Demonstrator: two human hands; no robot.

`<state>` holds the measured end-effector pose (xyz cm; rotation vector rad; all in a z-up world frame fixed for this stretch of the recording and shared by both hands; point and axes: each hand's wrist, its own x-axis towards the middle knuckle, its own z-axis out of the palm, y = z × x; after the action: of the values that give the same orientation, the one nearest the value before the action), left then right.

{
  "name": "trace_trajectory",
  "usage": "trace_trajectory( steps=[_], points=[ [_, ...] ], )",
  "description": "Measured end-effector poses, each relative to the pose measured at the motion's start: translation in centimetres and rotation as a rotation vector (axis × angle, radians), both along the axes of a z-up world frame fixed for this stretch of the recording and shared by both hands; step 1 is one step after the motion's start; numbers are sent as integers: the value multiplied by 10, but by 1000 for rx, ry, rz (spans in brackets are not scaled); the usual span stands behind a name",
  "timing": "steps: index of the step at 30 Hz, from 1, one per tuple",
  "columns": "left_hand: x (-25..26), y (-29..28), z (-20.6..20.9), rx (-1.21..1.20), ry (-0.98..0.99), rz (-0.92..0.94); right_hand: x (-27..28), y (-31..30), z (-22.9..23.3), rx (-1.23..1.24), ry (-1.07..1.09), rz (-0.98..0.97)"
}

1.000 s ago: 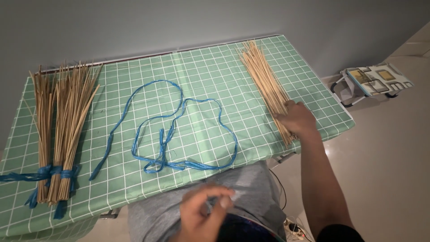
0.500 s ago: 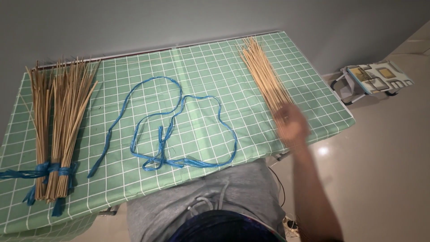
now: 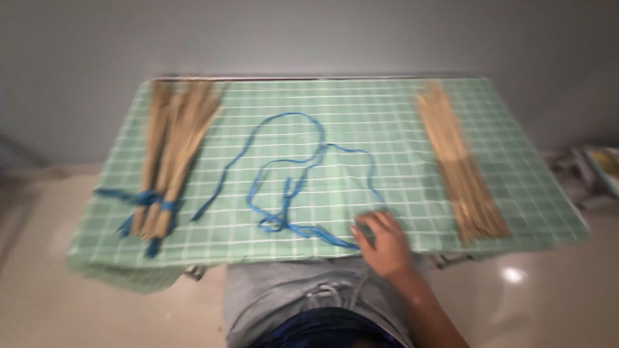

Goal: Bundling bamboo sticks together by wrapping and tying them with blue plastic ribbons.

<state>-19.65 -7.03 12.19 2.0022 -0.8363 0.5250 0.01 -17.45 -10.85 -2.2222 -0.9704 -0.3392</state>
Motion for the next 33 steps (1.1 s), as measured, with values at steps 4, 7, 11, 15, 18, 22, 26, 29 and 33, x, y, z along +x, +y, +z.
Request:
trace_trajectory(
  steps=[4,7,11,15,18,22,26,29,33],
  points=[
    [32,69,-59,156,-52,198,-8,11,-7,-43,-177,101],
    [45,123,-113,235,-55,305,-13,10,-3,-224,-14,109],
    [58,241,-162,477,539,1138,-16,16,2,-78,-58,96],
    [49,314,-196,704,490,1560,-23,18,3,-36,-18,77],
    [47,317,-193,907,586,1668,-24,17,3,-76,73,30],
    [51,330,-204,879,601,1710,-25,16,1,-61,79,29],
    [53,333,-204,850,672,1664,-27,14,-1,-66,126,3],
    [55,337,-207,656,591,1652,-25,15,-2,-29,94,21],
    [50,334,-170,68,604,1325,-26,16,0,13,90,39]
  ],
)
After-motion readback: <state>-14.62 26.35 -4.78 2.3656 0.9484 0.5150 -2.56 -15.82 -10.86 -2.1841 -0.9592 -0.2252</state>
